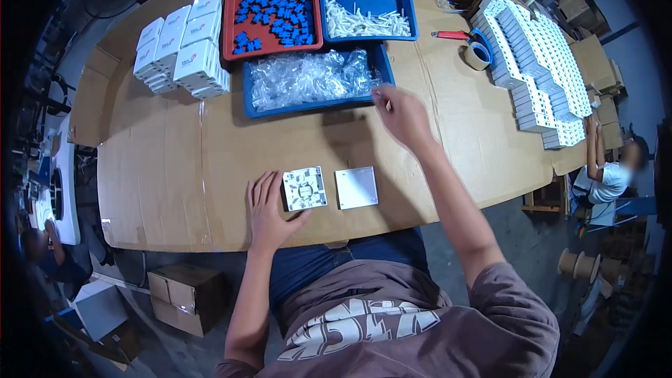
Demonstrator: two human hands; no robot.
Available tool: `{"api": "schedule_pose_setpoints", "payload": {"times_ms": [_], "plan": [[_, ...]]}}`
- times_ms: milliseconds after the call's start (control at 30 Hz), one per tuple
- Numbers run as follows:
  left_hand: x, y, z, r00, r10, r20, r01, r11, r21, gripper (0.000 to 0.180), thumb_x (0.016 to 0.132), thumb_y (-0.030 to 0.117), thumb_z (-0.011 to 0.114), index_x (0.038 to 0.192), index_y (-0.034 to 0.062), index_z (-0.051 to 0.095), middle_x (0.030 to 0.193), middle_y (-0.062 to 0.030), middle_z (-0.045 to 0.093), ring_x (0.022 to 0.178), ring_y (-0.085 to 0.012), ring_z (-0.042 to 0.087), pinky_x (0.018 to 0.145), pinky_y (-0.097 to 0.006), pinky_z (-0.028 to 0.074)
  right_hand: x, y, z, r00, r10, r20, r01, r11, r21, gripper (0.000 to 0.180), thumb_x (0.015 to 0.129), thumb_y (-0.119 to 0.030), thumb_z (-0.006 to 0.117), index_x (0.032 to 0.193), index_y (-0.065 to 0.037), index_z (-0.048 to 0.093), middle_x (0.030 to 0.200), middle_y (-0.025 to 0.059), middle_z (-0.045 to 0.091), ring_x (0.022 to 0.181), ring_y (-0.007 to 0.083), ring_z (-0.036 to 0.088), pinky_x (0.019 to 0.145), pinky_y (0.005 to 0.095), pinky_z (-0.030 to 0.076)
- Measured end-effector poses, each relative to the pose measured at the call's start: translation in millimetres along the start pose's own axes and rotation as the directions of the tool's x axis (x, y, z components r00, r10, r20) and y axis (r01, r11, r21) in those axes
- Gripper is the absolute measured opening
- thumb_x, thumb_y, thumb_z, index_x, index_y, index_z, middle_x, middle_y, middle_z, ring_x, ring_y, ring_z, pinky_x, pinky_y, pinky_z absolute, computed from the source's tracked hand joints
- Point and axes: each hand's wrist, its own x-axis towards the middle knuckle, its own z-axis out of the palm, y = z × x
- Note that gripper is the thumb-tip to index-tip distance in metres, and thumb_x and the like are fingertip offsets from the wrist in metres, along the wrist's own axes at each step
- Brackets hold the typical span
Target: The recorder assembles and packages electronic components into a plastic casing, inserting circuit boards and pins.
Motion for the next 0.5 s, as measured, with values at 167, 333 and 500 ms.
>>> {"api": "schedule_pose_setpoints", "payload": {"times_ms": [167, 333, 500], "plan": [[0.4, -2.7, 3.6, 1.000, -0.012, -0.007, 0.012, 1.000, -0.002, 0.097, 0.069, 0.049, 0.088, 0.147, 0.0044, 0.050, 0.145, -0.0152, 0.055, 0.141, -0.0330, 0.046, 0.124, -0.057, 0.023, 109.8, 41.2, 26.8, 0.986, -0.100, 0.130, 0.142, 0.918, -0.370, 0.021, 0.096, -0.019, 0.061, 0.112, -0.016, 0.075, 0.084, 0.0166, 0.073, 0.081, 0.0350, 0.073, 0.069, 0.0488, 0.056], [0.4, -2.6, 3.9, 1.000, -0.019, -0.020, 0.019, 1.000, -0.010, 0.095, 0.073, 0.053, 0.086, 0.146, 0.0032, 0.050, 0.142, -0.0159, 0.056, 0.141, -0.0318, 0.046, 0.124, -0.058, 0.022, 147.2, 51.7, 56.6, 0.896, -0.185, 0.404, 0.391, 0.759, -0.520, 0.033, 0.092, -0.013, 0.059, 0.121, -0.020, 0.074, 0.093, 0.0145, 0.076, 0.088, 0.0342, 0.075, 0.074, 0.0490, 0.059], [2.5, -2.6, 3.2, 0.999, -0.013, -0.029, 0.012, 1.000, -0.022, 0.093, 0.074, 0.051, 0.086, 0.145, 0.0033, 0.051, 0.141, -0.0165, 0.057, 0.140, -0.0323, 0.048, 0.124, -0.058, 0.023, 150.9, 61.5, 68.8, 0.866, -0.126, 0.483, 0.417, 0.715, -0.561, 0.028, 0.091, -0.011, 0.060, 0.115, -0.017, 0.073, 0.095, 0.0162, 0.076, 0.089, 0.0362, 0.075, 0.076, 0.0507, 0.058]]}}
